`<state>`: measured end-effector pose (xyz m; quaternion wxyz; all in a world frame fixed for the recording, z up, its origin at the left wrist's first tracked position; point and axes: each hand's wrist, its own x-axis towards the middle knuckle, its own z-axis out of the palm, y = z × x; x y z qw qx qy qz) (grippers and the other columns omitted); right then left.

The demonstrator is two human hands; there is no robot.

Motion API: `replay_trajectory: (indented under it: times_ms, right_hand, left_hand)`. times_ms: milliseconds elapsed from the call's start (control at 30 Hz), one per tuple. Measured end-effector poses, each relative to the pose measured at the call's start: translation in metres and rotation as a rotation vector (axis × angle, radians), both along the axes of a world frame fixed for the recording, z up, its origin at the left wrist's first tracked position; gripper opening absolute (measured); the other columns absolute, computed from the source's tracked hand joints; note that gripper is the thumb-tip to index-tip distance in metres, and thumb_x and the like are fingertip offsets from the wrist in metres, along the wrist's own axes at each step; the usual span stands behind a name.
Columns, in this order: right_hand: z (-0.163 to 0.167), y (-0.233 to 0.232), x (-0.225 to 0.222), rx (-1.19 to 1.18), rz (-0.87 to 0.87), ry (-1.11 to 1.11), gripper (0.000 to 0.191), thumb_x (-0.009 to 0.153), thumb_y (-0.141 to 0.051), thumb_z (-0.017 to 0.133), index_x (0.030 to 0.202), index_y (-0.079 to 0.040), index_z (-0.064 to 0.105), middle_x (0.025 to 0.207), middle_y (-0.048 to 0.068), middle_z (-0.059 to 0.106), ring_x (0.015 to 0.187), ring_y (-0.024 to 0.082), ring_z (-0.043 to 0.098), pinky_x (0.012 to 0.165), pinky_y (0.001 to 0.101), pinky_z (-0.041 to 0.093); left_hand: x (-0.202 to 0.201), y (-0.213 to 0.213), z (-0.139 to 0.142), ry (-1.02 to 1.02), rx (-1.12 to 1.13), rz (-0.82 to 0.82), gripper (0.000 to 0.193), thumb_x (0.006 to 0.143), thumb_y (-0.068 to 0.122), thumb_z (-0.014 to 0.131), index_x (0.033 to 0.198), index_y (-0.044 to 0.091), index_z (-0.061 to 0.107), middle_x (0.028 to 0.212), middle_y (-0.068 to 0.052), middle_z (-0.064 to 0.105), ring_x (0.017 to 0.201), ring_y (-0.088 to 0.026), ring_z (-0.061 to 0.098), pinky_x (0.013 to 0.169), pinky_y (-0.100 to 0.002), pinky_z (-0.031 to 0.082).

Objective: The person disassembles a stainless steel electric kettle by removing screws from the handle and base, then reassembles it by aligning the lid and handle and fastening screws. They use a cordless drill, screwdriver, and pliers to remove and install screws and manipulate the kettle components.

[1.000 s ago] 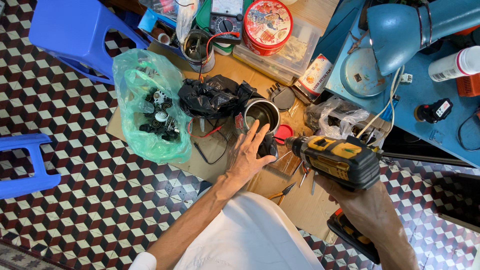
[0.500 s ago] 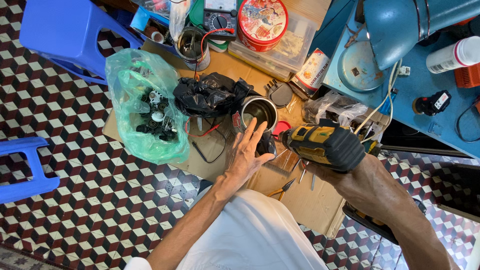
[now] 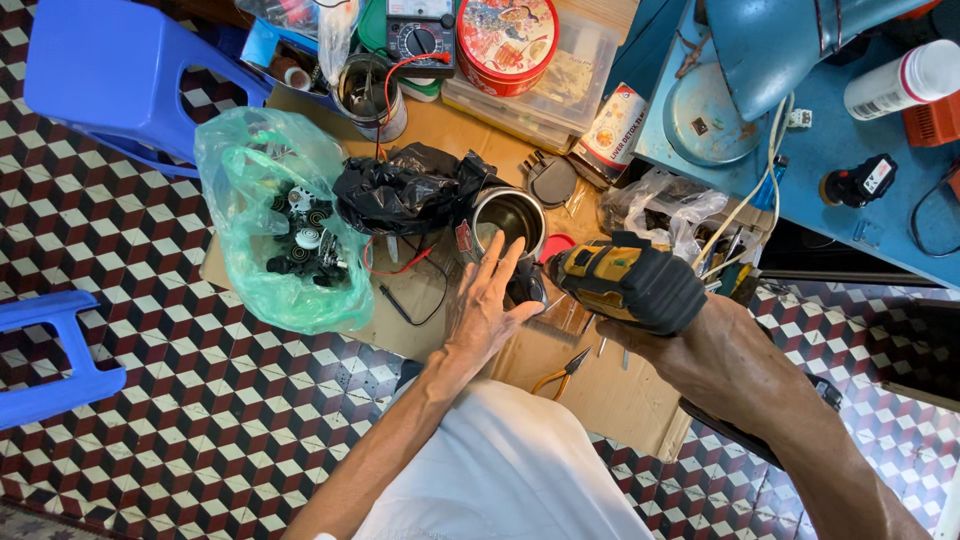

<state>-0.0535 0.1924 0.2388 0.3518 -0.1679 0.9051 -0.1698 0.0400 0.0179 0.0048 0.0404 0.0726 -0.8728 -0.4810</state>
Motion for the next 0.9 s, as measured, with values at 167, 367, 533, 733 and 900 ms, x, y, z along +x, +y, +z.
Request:
replay_trajectory:
  times_ms: [167,367,533,733,900]
  right_hand:
    - [-0.001,0.004,-0.001,-0.069,0.004,0.018,0.048,0.085,-0.045,0.073,0.127,-0.023,0.071,0.099,0.009,0.079,0.088,0.028,0.076,0.078,0.0423,0.058]
    - [-0.001,0.003,-0.004,0.019,-0.01,-0.012,0.047,0.085,-0.048,0.074,0.125,-0.024,0.072,0.098,0.008,0.078,0.09,0.027,0.076,0.079,0.043,0.058]
    - [0.006,-0.001,-0.002,-0.007,-0.037,-0.01,0.048,0.084,-0.047,0.074,0.126,-0.025,0.071,0.095,0.008,0.079,0.084,0.026,0.076,0.075,0.0442,0.058]
    - [0.014,-0.003,-0.003,-0.001,-0.075,-0.031,0.046,0.083,-0.048,0.075,0.122,-0.024,0.073,0.081,0.009,0.077,0.077,0.026,0.071,0.071,0.0443,0.058]
    - [0.006,0.001,-0.006,0.033,-0.045,-0.023,0.046,0.083,-0.048,0.076,0.122,-0.024,0.072,0.081,0.01,0.077,0.077,0.027,0.075,0.074,0.0444,0.057]
  left_hand:
    - [0.002,0.0,0.0,0.009,0.007,0.004,0.096,0.073,0.029,0.088,0.155,0.013,0.04,0.163,-0.023,0.035,0.138,-0.042,0.049,0.115,-0.054,0.036]
    - [0.0,0.002,-0.004,-0.003,-0.018,0.004,0.097,0.072,0.029,0.089,0.154,0.013,0.041,0.163,-0.023,0.034,0.14,-0.04,0.048,0.116,-0.056,0.033]
    - [-0.001,0.003,-0.004,-0.025,-0.02,0.006,0.099,0.071,0.029,0.09,0.154,0.014,0.04,0.163,-0.021,0.033,0.141,-0.038,0.047,0.117,-0.056,0.031]
    - [-0.001,0.003,-0.001,-0.023,-0.023,0.007,0.098,0.071,0.03,0.089,0.154,0.014,0.04,0.163,-0.021,0.035,0.142,-0.038,0.046,0.117,-0.056,0.031]
    - [-0.001,0.004,-0.002,-0.018,-0.008,0.002,0.098,0.073,0.029,0.089,0.155,0.013,0.039,0.163,-0.022,0.033,0.143,-0.039,0.045,0.118,-0.058,0.03]
